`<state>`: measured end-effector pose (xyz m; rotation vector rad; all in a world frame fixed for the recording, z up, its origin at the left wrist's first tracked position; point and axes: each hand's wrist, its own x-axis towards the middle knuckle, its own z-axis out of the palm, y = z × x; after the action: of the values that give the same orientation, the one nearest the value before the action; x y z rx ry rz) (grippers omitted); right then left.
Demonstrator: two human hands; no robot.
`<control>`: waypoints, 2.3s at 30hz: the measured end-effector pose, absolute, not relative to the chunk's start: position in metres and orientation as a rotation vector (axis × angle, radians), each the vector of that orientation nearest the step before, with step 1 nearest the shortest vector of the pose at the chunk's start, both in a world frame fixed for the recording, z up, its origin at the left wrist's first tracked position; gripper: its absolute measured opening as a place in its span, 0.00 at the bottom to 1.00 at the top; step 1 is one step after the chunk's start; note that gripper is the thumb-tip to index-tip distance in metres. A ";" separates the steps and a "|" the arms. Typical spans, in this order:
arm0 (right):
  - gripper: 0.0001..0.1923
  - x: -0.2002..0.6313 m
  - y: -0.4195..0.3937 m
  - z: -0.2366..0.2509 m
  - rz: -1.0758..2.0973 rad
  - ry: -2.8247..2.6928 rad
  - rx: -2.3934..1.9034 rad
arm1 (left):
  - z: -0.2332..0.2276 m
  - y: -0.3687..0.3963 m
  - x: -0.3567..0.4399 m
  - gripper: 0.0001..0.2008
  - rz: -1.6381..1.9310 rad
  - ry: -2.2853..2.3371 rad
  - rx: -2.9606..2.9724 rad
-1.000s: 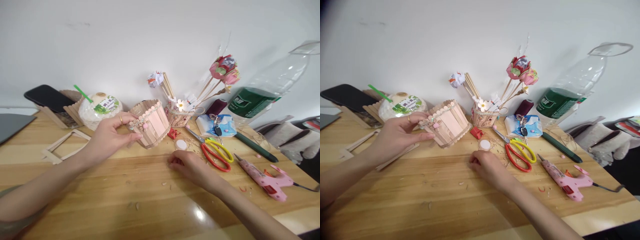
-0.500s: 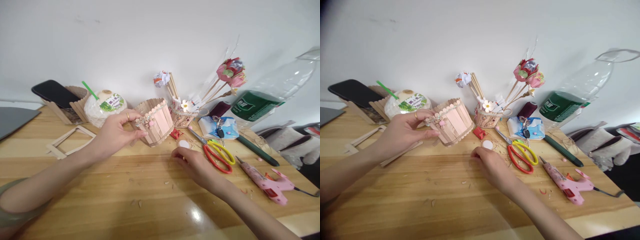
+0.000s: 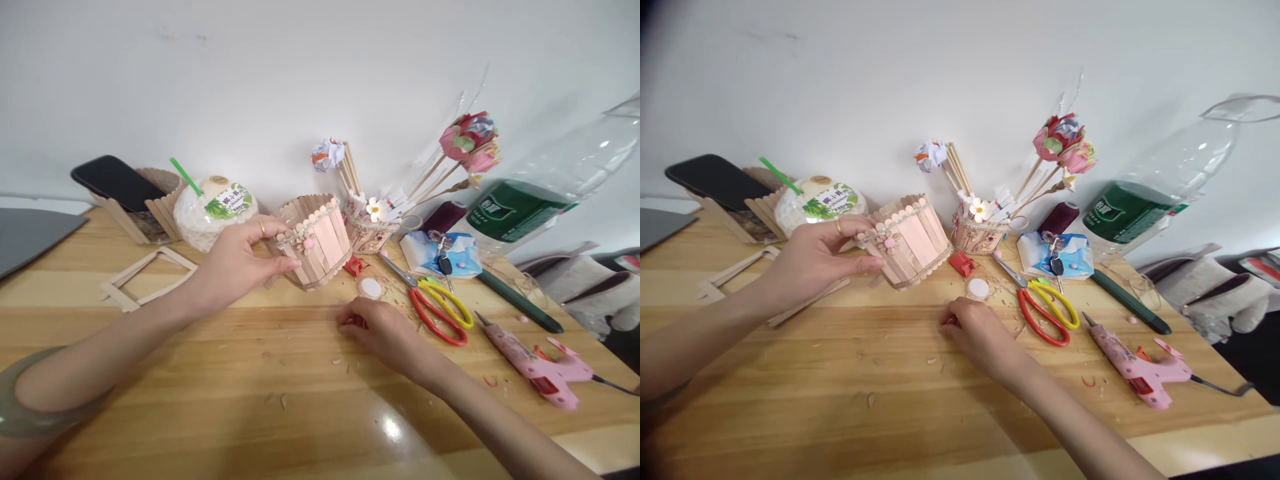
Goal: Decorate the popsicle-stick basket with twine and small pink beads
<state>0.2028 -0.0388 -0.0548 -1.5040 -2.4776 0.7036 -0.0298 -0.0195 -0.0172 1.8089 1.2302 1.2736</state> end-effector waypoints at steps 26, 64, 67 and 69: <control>0.06 0.214 -0.061 -0.040 0.876 -2.459 -1.216 | -0.023 -0.017 -0.031 0.11 1.262 1.235 1.841; 0.23 0.273 -0.066 -0.043 0.106 -2.803 -1.154 | -0.016 -0.017 -0.035 0.09 1.263 1.171 1.815; 0.24 0.264 -0.081 -0.037 0.222 -2.775 -1.103 | -0.013 -0.018 -0.034 0.07 1.244 1.199 1.869; 0.25 0.265 -0.087 -0.039 0.220 -2.678 -1.166 | -0.011 -0.019 -0.034 0.07 1.254 1.222 1.898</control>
<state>0.2652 -0.0873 -0.0394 -1.1662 -2.6776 0.2199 -0.0344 -0.0190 -0.0111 1.8976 1.2218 1.2539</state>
